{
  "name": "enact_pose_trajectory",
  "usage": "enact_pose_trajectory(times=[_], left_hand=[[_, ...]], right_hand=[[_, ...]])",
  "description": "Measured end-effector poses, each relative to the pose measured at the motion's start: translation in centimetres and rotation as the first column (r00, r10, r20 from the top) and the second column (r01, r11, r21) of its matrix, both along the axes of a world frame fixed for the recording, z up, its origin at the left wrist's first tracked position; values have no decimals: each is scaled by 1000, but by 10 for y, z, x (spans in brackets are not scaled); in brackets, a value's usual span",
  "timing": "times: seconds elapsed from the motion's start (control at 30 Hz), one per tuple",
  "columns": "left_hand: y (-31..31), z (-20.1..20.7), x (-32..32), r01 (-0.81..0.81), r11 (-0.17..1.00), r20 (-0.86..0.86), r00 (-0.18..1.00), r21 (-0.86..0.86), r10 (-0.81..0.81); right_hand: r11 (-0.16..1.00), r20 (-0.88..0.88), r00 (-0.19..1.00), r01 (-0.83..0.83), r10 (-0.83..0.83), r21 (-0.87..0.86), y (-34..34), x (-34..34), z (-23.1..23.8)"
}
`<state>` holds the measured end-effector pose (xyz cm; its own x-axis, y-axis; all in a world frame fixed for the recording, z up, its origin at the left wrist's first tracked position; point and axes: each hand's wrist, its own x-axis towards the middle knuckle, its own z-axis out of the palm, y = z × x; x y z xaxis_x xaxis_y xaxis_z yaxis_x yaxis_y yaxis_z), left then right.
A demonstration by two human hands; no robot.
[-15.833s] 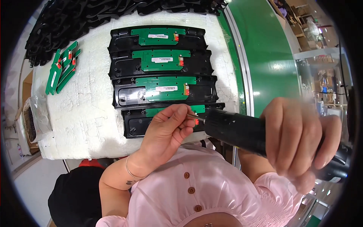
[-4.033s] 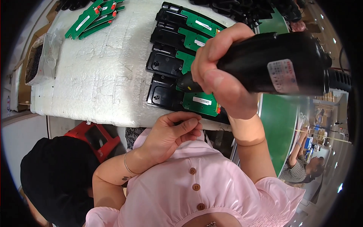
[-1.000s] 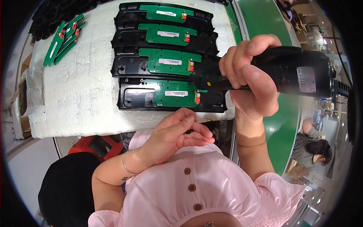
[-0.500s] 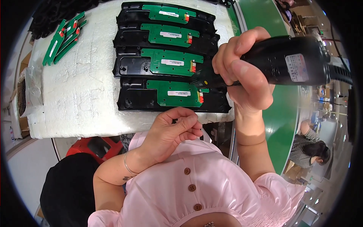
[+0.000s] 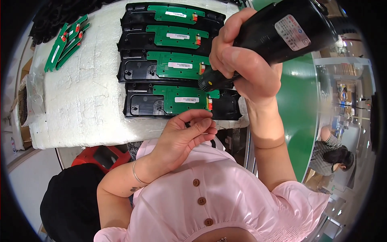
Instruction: The person assembles electronic components by placing circuit boards into plastic housings and securing them with screws using an electric screwdriver.
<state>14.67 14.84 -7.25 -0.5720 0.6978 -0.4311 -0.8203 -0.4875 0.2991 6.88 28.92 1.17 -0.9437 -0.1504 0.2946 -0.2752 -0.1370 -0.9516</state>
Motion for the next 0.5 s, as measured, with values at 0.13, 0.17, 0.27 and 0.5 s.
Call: enact_pose_trajectory(times=[0.13,0.17,0.27,0.5], left_hand=[[-1,-5,0,14,1000,-7,1000,2,-14],[-1,-6,0,-7,1000,3,1000,14,7],[0,-3,0,-99,995,59,994,29,97],[-2,-9,0,-116,969,159,984,218,82]], right_hand=[[999,-12,999,42,-42,0,0,4,2],[998,3,999,46,-46,-30,0,4,2],[991,-130,990,37,-54,-131,3,21,11],[958,-261,943,-249,206,-141,29,68,51]])
